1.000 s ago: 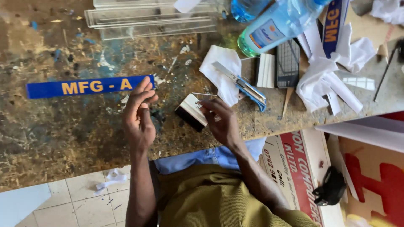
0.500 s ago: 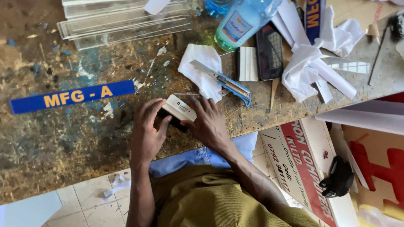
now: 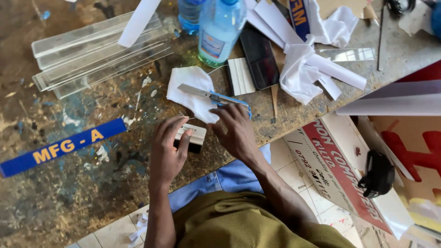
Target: The person uses a utility knife to cut a long white strip of material and a blue strip with yellow text. They then peel the backing off a clear rectangular sheet and apply a white strip to it.
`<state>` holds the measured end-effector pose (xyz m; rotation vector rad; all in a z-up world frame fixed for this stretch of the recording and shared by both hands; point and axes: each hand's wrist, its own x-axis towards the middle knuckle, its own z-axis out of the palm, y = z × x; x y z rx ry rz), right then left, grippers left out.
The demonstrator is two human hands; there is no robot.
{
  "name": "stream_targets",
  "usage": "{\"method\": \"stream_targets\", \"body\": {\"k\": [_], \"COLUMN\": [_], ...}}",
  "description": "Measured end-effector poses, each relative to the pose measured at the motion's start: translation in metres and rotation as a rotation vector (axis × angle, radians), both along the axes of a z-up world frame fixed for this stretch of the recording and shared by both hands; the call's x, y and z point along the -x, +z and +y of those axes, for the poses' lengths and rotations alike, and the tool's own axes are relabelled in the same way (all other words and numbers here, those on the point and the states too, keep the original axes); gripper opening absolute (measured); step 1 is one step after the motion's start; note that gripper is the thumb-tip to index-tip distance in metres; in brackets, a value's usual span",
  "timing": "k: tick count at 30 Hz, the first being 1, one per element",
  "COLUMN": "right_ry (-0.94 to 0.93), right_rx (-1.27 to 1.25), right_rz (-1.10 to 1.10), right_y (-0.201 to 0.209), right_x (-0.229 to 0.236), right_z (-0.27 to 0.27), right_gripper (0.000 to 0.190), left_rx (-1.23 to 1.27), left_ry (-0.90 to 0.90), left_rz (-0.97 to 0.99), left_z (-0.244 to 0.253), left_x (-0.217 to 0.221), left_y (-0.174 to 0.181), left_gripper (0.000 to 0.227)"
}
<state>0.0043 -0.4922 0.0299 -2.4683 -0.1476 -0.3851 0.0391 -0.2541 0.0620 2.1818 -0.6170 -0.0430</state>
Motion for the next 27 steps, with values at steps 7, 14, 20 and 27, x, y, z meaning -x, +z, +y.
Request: {"method": "stream_targets", "body": {"k": [7,14,20,27], "right_ry": [-0.188,-0.184,-0.499,-0.476], "right_rx": [0.078,-0.16,-0.061,-0.199], "right_rz": [-0.105,-0.218,-0.294,-0.303], "right_y": [-0.02,-0.027,-0.003,0.006], "right_x": [-0.012,-0.018,-0.05,-0.032], "right_z": [-0.039,-0.068,-0.168,-0.206], "right_gripper": [0.048,0.024,0.056,0.042], "left_rx": [-0.082,0.068,0.156,0.295], "left_ry": [-0.14,-0.156,-0.281,-0.352], "left_rz": [-0.075,-0.103,-0.099,0.157], "left_z": [-0.059,-0.114,-0.178,-0.25], "left_x": [-0.016,-0.028,-0.06,-0.087], "left_y": [-0.009,0.01,0.016,0.024], "left_gripper": [0.027,0.021,0.025,0.026]}}
